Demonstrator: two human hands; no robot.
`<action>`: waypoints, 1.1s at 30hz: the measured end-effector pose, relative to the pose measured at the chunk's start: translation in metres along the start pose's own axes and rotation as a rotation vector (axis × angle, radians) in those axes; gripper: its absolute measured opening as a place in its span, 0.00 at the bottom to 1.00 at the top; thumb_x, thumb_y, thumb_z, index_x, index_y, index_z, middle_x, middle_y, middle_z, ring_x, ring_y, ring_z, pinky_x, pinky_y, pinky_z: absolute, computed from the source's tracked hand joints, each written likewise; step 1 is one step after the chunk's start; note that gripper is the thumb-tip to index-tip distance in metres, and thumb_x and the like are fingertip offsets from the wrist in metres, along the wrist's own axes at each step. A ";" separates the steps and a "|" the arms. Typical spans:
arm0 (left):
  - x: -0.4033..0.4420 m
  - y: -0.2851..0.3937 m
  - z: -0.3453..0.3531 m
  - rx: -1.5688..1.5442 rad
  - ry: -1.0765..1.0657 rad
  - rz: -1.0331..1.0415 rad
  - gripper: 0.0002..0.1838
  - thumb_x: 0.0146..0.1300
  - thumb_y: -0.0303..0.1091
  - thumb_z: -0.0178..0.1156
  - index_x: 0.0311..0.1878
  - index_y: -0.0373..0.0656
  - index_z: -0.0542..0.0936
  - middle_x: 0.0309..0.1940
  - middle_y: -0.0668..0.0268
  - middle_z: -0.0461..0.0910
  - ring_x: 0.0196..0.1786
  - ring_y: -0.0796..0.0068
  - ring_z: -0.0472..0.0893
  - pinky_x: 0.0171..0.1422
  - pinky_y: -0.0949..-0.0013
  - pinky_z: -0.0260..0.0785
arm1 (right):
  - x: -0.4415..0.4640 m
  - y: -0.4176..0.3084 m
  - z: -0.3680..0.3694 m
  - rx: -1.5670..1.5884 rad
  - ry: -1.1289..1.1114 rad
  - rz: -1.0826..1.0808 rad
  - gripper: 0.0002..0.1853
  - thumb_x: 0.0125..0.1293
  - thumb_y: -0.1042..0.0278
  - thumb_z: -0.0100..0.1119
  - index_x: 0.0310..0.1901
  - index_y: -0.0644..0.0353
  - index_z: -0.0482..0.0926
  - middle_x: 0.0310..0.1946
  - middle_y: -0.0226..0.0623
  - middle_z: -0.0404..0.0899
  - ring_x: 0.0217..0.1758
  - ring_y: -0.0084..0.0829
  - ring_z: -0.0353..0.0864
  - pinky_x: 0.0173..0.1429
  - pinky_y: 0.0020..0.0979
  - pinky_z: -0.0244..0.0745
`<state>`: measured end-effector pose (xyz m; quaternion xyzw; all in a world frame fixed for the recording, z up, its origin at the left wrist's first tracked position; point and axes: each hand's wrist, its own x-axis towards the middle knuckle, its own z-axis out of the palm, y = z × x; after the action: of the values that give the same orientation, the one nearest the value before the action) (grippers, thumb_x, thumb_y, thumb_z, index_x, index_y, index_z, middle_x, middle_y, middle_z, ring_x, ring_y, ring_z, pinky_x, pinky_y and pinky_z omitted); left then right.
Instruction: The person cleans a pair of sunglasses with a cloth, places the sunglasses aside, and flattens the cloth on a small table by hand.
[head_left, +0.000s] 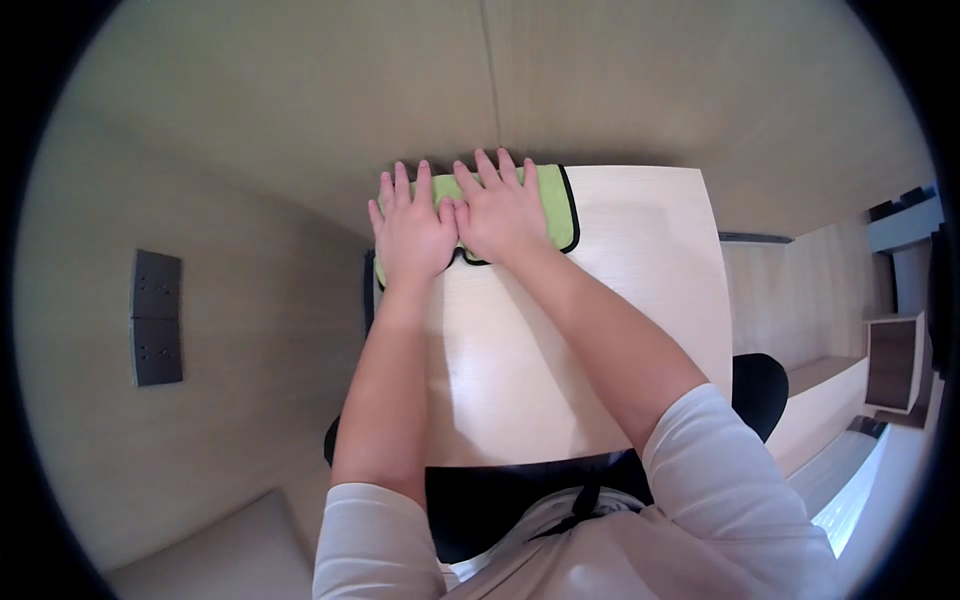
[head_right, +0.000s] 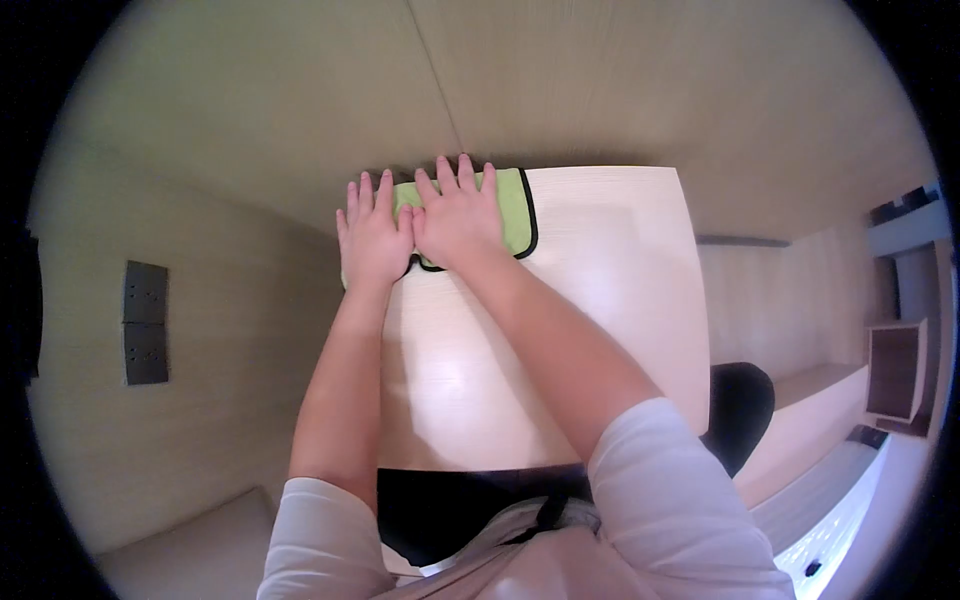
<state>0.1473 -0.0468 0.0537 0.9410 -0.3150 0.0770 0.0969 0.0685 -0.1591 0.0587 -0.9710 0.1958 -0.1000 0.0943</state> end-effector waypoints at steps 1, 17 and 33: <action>-0.001 0.000 0.002 -0.003 0.041 -0.014 0.31 0.72 0.48 0.47 0.77 0.53 0.63 0.78 0.52 0.57 0.81 0.51 0.53 0.81 0.39 0.45 | 0.000 0.002 0.003 0.002 0.026 0.005 0.30 0.73 0.49 0.42 0.74 0.49 0.66 0.77 0.43 0.59 0.82 0.49 0.51 0.81 0.61 0.40; -0.198 0.059 -0.065 -0.072 -0.100 0.083 0.38 0.68 0.55 0.55 0.78 0.52 0.63 0.79 0.46 0.51 0.81 0.38 0.46 0.79 0.30 0.34 | -0.194 0.031 -0.064 0.081 0.007 -0.201 0.33 0.69 0.48 0.52 0.74 0.47 0.66 0.77 0.46 0.57 0.81 0.53 0.50 0.79 0.67 0.41; -0.234 0.111 -0.069 -0.087 -0.189 0.195 0.40 0.65 0.53 0.56 0.78 0.50 0.61 0.79 0.41 0.48 0.81 0.33 0.45 0.76 0.24 0.34 | -0.254 0.071 -0.091 0.144 -0.031 -0.126 0.36 0.62 0.47 0.60 0.73 0.45 0.69 0.77 0.46 0.58 0.81 0.53 0.49 0.76 0.68 0.44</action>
<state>-0.1102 0.0175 0.0871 0.9039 -0.4158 -0.0168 0.0995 -0.2075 -0.1350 0.0908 -0.9735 0.1253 -0.1043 0.1605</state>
